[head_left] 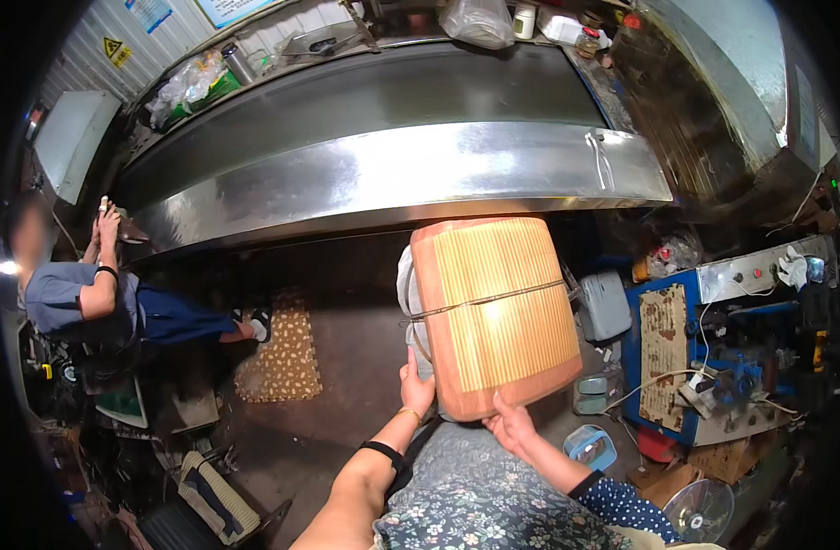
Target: Manually lasting a shoe by pulling the upper material over the last and securing it.
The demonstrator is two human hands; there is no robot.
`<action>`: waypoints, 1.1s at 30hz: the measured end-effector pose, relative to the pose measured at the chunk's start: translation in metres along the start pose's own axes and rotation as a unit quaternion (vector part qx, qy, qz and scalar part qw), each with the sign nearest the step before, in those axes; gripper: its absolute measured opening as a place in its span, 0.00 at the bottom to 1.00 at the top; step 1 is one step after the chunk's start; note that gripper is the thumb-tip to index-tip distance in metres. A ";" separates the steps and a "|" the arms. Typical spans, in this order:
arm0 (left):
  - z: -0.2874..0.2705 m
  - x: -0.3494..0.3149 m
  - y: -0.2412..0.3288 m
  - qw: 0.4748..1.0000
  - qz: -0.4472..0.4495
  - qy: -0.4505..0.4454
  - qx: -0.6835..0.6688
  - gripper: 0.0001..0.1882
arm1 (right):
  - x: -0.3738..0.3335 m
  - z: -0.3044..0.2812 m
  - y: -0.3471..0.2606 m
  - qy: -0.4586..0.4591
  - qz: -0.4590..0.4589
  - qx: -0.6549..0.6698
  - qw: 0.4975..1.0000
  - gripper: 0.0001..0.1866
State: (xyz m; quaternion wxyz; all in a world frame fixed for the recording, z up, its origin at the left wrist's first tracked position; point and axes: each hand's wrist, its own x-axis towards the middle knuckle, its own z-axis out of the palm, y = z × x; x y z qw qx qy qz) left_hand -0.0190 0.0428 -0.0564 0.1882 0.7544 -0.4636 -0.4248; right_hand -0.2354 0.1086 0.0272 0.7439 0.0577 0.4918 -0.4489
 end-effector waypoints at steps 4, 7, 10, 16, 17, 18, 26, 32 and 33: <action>0.012 0.016 -0.030 0.999 0.026 0.021 -0.002 0.47 | -0.025 0.022 0.024 -0.033 0.051 -0.018 0.998 0.23; 0.015 0.036 -0.044 0.884 -0.170 -0.048 -0.433 0.35 | -0.021 0.029 0.048 -0.030 0.082 -0.013 0.996 0.24; 0.006 0.033 -0.023 0.859 -0.210 -0.114 -0.454 0.36 | -0.007 0.029 0.058 -0.034 0.077 0.005 0.996 0.26; -0.016 0.022 -0.009 0.985 0.108 -0.099 -0.087 0.41 | 0.012 -0.024 0.047 -0.063 0.189 -0.071 0.977 0.28; -0.025 0.023 -0.011 0.985 0.116 -0.118 -0.045 0.45 | -0.002 -0.030 0.031 -0.117 0.235 -0.150 0.953 0.30; -0.032 0.021 -0.008 0.984 0.117 -0.124 -0.048 0.45 | -0.017 -0.032 0.003 -0.127 0.277 -0.276 0.911 0.28; -0.060 0.019 0.000 0.949 0.008 -0.227 -0.218 0.47 | 0.067 -0.099 -0.238 0.101 -0.231 -0.401 0.881 0.17; -0.046 0.037 -0.013 0.941 0.001 -0.238 -0.241 0.47 | 0.180 -0.022 -0.267 0.120 -0.069 -0.182 0.973 0.31; -0.047 0.037 -0.015 0.941 0.005 -0.238 -0.242 0.47 | 0.185 -0.019 -0.270 0.120 -0.066 -0.182 0.974 0.31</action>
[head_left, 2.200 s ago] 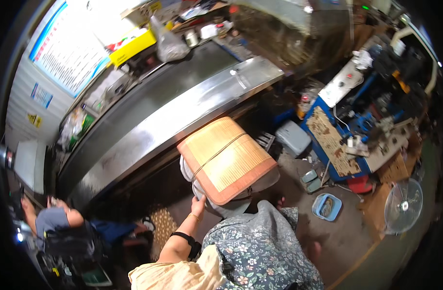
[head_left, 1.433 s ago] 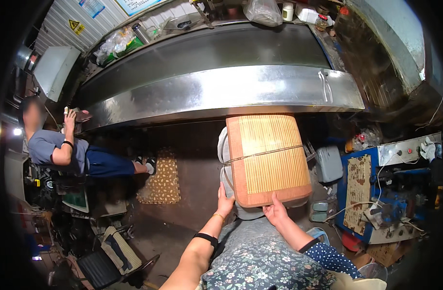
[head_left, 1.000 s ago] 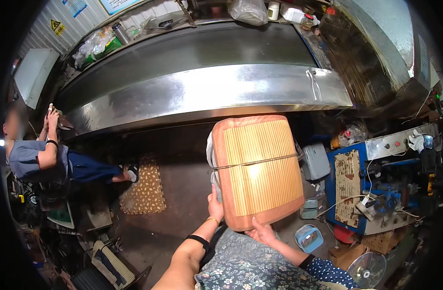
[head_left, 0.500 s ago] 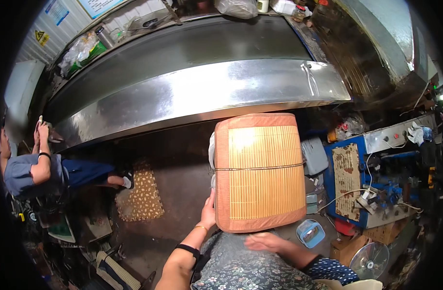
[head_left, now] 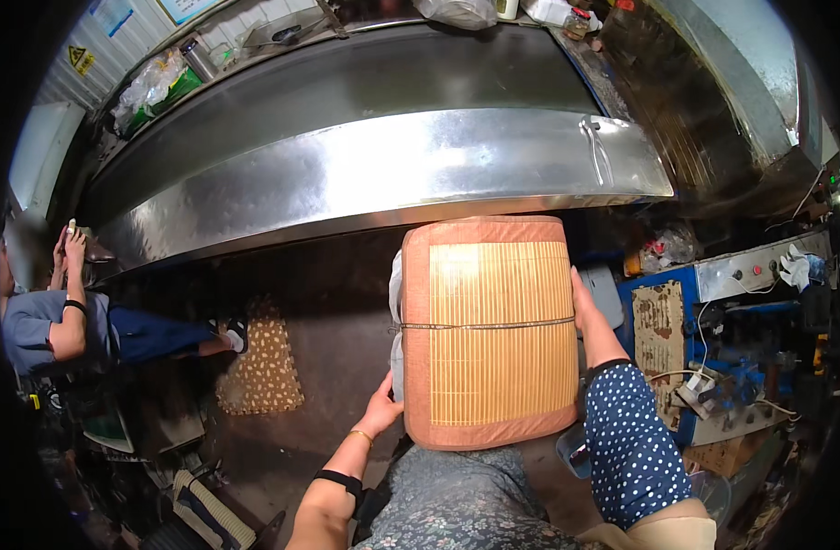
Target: Manually lasting a shoe by pulling the upper material over the last and securing it.
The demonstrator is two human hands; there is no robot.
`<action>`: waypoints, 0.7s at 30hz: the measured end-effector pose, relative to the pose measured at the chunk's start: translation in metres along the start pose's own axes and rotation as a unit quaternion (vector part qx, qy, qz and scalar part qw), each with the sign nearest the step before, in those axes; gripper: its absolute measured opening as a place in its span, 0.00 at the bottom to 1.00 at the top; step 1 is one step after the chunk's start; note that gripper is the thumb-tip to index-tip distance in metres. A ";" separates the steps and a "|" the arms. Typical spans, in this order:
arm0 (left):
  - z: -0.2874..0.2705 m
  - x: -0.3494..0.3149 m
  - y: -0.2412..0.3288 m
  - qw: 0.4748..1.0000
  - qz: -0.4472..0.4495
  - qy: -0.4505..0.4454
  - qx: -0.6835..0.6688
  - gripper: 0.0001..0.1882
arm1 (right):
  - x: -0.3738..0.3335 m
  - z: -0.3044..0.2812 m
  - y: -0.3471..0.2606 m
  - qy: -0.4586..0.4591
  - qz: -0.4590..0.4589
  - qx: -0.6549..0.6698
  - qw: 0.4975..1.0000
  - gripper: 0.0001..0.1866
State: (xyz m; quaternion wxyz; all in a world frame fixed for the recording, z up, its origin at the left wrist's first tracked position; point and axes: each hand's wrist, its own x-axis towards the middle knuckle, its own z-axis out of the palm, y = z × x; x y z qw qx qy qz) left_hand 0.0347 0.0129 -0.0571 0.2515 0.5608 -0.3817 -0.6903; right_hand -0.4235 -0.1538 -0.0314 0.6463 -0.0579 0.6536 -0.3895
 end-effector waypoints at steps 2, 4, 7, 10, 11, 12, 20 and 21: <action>0.005 0.002 0.007 1.000 0.000 -0.010 -0.004 0.47 | 0.004 -0.011 -0.003 -0.072 -0.001 0.034 0.997 0.35; 0.009 0.005 0.013 0.998 0.018 0.004 0.056 0.44 | 0.009 -0.011 0.005 -0.035 -0.016 0.062 0.997 0.35; 0.011 0.011 0.003 0.982 0.035 0.072 0.173 0.36 | 0.006 -0.007 0.015 0.005 -0.047 0.094 0.994 0.33; 0.008 0.014 -0.003 0.973 -0.021 0.057 0.221 0.26 | -0.011 0.009 0.030 0.074 -0.176 -0.018 0.982 0.31; 0.010 0.018 -0.006 0.975 -0.020 0.051 0.217 0.26 | -0.011 0.004 0.036 0.079 -0.177 -0.021 0.981 0.31; 0.013 0.022 -0.009 0.979 -0.023 0.024 0.202 0.23 | -0.011 -0.001 0.040 0.130 -0.245 -0.133 0.951 0.32; 0.032 0.023 -0.036 0.994 0.009 0.083 0.069 0.20 | -0.073 0.138 0.081 0.188 -0.402 -0.712 0.544 0.40; 0.032 0.017 -0.047 0.993 0.005 0.080 0.084 0.20 | -0.075 0.139 0.087 0.176 -0.389 -0.710 0.560 0.39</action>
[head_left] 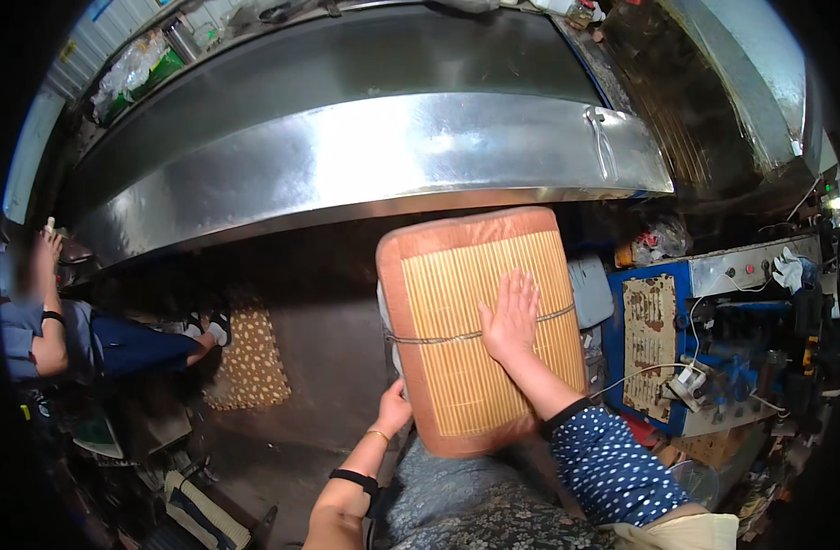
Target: Manually lasting a shoe by pulling the upper material over the last and securing it.
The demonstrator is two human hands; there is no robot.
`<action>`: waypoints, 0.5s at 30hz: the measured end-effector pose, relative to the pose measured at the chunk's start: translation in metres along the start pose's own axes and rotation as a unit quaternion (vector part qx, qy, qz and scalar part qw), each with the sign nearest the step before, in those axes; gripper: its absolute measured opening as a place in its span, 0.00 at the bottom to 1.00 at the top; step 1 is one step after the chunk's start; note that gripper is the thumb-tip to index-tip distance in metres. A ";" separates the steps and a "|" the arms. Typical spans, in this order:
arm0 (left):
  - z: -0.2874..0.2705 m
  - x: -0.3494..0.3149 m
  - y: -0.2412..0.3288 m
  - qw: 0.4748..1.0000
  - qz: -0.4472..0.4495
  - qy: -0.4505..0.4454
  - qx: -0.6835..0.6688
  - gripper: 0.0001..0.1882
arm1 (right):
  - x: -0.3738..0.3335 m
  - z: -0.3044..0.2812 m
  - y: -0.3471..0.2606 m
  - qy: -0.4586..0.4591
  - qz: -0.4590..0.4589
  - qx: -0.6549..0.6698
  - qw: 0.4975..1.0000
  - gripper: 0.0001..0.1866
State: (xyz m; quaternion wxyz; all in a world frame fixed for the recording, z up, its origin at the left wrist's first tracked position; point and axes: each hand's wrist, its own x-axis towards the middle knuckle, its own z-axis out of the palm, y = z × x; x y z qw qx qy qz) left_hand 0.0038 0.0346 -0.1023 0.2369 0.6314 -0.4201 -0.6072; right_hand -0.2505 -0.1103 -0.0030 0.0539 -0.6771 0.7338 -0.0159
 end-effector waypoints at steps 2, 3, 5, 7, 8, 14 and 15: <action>0.004 -0.012 0.018 0.999 -0.029 -0.022 -0.003 0.26 | -0.007 -0.004 0.005 -0.010 0.003 -0.025 1.000 0.40; 0.003 -0.015 0.023 0.999 -0.029 -0.012 -0.006 0.29 | -0.007 -0.004 0.005 -0.030 -0.005 -0.013 0.999 0.40; -0.001 -0.016 0.017 1.000 -0.005 0.010 0.016 0.36 | -0.010 -0.006 -0.010 -0.034 -0.059 0.007 0.998 0.40; -0.004 -0.019 0.011 0.999 -0.007 0.011 0.034 0.36 | -0.036 -0.004 -0.046 -0.053 -0.116 0.038 0.991 0.40; -0.004 -0.024 0.016 0.999 -0.015 0.010 0.046 0.36 | -0.046 -0.005 -0.055 -0.079 -0.174 0.064 0.980 0.40; -0.010 -0.036 0.052 0.988 -0.035 0.015 0.147 0.40 | -0.048 -0.015 -0.054 -0.060 -0.174 0.078 0.980 0.41; -0.018 -0.032 0.050 0.981 -0.048 -0.028 0.185 0.40 | -0.049 -0.016 -0.050 -0.037 -0.178 0.090 0.979 0.38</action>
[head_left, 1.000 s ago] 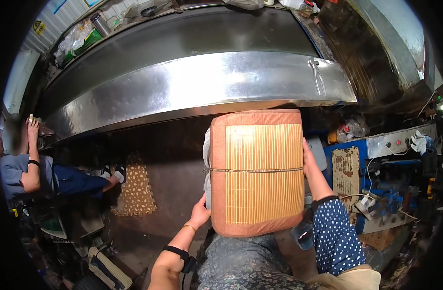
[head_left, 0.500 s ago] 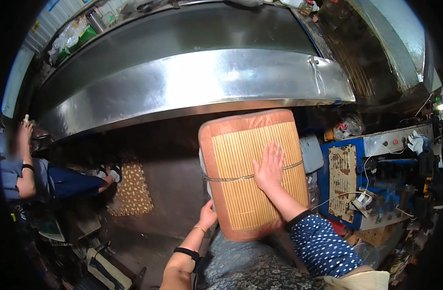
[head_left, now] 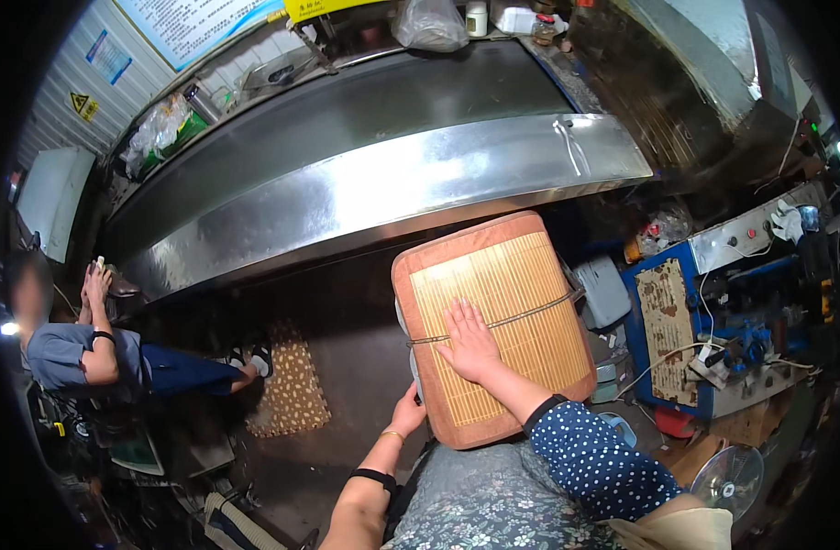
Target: Manually lasting a shoe by pulling the upper material over the last and securing it.
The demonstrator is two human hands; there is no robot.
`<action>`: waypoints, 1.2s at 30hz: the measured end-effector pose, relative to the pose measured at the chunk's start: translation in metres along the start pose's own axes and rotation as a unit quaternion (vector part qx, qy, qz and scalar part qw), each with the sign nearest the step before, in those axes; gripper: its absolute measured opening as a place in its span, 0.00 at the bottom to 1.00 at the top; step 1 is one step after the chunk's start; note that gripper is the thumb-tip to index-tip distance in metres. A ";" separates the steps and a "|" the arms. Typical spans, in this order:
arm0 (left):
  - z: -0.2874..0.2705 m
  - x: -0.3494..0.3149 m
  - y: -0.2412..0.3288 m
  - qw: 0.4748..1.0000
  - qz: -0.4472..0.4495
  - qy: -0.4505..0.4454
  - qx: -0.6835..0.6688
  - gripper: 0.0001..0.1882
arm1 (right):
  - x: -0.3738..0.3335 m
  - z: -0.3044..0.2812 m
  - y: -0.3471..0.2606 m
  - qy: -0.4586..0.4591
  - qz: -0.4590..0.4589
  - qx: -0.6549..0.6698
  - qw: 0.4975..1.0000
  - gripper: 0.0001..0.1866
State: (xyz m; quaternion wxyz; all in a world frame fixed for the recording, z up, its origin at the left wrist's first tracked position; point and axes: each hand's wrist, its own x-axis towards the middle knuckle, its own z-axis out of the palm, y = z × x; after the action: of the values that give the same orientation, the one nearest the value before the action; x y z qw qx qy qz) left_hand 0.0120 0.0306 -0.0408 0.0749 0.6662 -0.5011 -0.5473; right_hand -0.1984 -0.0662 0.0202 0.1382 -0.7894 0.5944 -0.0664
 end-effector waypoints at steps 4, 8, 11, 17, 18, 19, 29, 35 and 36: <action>-0.041 -0.008 -0.031 0.997 0.030 -0.019 0.074 0.39 | -0.054 -0.013 -0.002 0.001 -0.100 0.103 0.990 0.31; -0.054 -0.032 0.034 0.965 0.119 0.144 0.186 0.37 | -0.164 -0.015 0.008 0.019 -0.064 0.195 0.978 0.28; -0.034 -0.040 0.129 0.900 0.343 0.141 0.230 0.37 | -0.235 -0.024 0.011 0.018 -0.006 0.188 0.982 0.26; 0.038 0.038 0.222 0.823 0.418 0.162 0.350 0.44 | -0.264 -0.035 0.015 0.061 0.080 0.165 0.981 0.23; 0.046 0.053 0.225 0.824 0.394 0.165 0.372 0.46 | -0.257 -0.040 0.015 0.084 0.095 0.168 0.978 0.22; 0.051 0.065 0.226 0.847 0.354 0.155 0.365 0.47 | -0.247 -0.040 0.016 0.103 0.109 0.179 0.972 0.21; 0.045 0.067 0.205 0.815 0.370 0.100 0.434 0.52 | -0.144 -0.023 0.068 0.137 0.170 0.141 0.966 0.29; 0.045 0.047 0.176 0.831 0.373 0.154 0.383 0.51 | -0.107 -0.029 0.090 0.097 0.188 0.123 0.969 0.34; 0.048 0.042 0.171 0.834 0.369 0.171 0.373 0.50 | -0.097 -0.033 0.098 0.106 0.180 0.105 0.972 0.35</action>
State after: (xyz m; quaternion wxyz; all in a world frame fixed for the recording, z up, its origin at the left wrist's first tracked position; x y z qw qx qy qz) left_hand -0.1306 -0.0623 0.0238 0.1013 0.4923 -0.8550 -0.1276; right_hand -0.3248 -0.0029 0.0287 0.1665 -0.6389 0.7276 -0.1861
